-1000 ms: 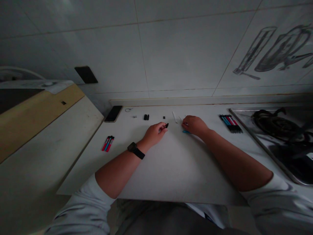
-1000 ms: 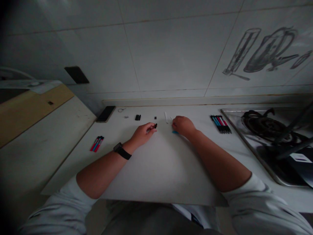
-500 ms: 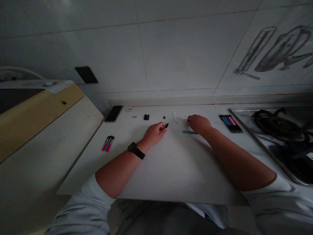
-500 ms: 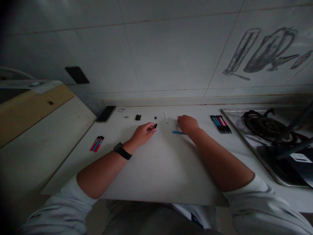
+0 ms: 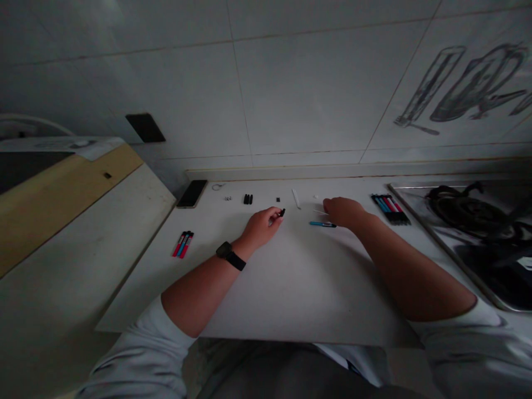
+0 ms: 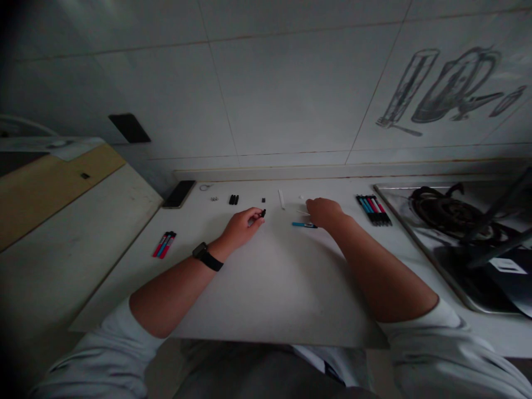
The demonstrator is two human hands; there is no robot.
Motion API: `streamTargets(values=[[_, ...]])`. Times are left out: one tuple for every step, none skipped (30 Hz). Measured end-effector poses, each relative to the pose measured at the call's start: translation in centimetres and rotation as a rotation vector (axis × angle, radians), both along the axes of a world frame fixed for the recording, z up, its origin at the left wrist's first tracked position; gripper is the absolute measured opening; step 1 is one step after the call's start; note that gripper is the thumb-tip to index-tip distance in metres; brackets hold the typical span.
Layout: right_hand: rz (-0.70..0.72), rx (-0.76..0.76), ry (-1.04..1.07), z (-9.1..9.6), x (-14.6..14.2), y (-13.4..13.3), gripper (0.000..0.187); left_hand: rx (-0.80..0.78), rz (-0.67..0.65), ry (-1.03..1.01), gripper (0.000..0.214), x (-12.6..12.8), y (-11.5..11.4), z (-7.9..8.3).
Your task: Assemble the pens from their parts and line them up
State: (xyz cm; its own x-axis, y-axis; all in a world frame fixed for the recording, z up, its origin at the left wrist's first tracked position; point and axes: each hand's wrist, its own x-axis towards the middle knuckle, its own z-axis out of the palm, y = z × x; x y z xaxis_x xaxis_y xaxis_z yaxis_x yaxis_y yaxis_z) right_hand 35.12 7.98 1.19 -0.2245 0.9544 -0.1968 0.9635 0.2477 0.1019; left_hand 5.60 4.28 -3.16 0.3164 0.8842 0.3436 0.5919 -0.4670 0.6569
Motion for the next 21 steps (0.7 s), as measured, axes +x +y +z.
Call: streamTargets(values=[[0.006, 0.003, -0.003, -0.09, -0.01, 0.05, 0.029, 0.002, 0.000, -0.004, 0.019, 0.00, 0.00, 0.00], [0.014, 0.003, -0.009, -0.15, 0.00, 0.11, 0.029, 0.003, 0.000, -0.006, 0.019, 0.01, 0.00, 0.00], [0.022, 0.000, -0.014, -0.16, 0.04, 0.18, 0.029, 0.003, 0.001, -0.009, 0.019, 0.02, -0.01, 0.00], [0.035, -0.006, -0.016, -0.12, 0.09, 0.26, 0.029, 0.003, 0.000, -0.011, 0.018, 0.02, -0.03, 0.01], [0.049, -0.013, -0.014, -0.03, 0.16, 0.34, 0.029, 0.003, -0.002, -0.011, 0.018, 0.04, -0.05, 0.03], [0.061, -0.017, -0.008, 0.12, 0.24, 0.42, 0.030, 0.003, -0.004, -0.010, 0.018, 0.05, -0.08, 0.05], [0.074, -0.017, 0.002, 0.30, 0.31, 0.51, 0.031, 0.005, -0.005, -0.008, 0.018, 0.06, -0.11, 0.08], [0.091, -0.012, 0.019, 0.48, 0.38, 0.58, 0.032, 0.006, -0.006, -0.006, 0.018, 0.08, -0.14, 0.11], [0.110, -0.007, 0.037, 0.65, 0.43, 0.65, 0.033, 0.007, -0.006, -0.003, 0.018, 0.10, -0.16, 0.13], [0.133, -0.003, 0.058, 0.76, 0.45, 0.70, 0.033, 0.007, -0.005, -0.001, 0.018, 0.12, -0.18, 0.15], [0.156, -0.002, 0.078, 0.81, 0.45, 0.74, 0.033, 0.007, -0.004, 0.001, 0.018, 0.14, -0.18, 0.15], [0.177, 0.000, 0.093, 0.77, 0.42, 0.76, 0.033, 0.006, -0.003, 0.003, 0.019, 0.15, -0.18, 0.14], [0.194, 0.001, 0.100, 0.65, 0.36, 0.77, 0.031, 0.005, -0.003, 0.005, 0.019, 0.16, -0.17, 0.11], [0.204, 0.004, 0.101, 0.47, 0.30, 0.78, 0.029, 0.003, -0.004, 0.006, 0.019, 0.16, -0.15, 0.07], [0.206, 0.009, 0.096, 0.28, 0.24, 0.78, 0.027, 0.004, -0.004, 0.006, 0.019, 0.15, -0.14, 0.03], [0.204, 0.015, 0.091, 0.11, 0.19, 0.79, 0.025, 0.005, -0.004, 0.006, 0.019, 0.15, -0.13, -0.01], [0.198, 0.025, 0.089, 0.00, 0.16, 0.79, 0.023, 0.008, -0.002, 0.005, 0.019, 0.14, -0.12, -0.04], [0.191, 0.040, 0.094, -0.01, 0.15, 0.81, 0.021, 0.012, 0.000, 0.005, 0.019, 0.12, -0.12, -0.07], [0.187, 0.063, 0.109, 0.07, 0.15, 0.82, 0.020, 0.018, 0.001, 0.005, 0.020, 0.11, -0.12, -0.08], [0.186, 0.095, 0.138, 0.26, 0.13, 0.82, 0.018, 0.022, 0.002, 0.006, 0.020, 0.11, -0.12, -0.09], [0.190, 0.131, 0.187, 0.52, 0.09, 0.80, 0.016, 0.025, 0.001, 0.006, 0.020, 0.10, -0.12, -0.08]])
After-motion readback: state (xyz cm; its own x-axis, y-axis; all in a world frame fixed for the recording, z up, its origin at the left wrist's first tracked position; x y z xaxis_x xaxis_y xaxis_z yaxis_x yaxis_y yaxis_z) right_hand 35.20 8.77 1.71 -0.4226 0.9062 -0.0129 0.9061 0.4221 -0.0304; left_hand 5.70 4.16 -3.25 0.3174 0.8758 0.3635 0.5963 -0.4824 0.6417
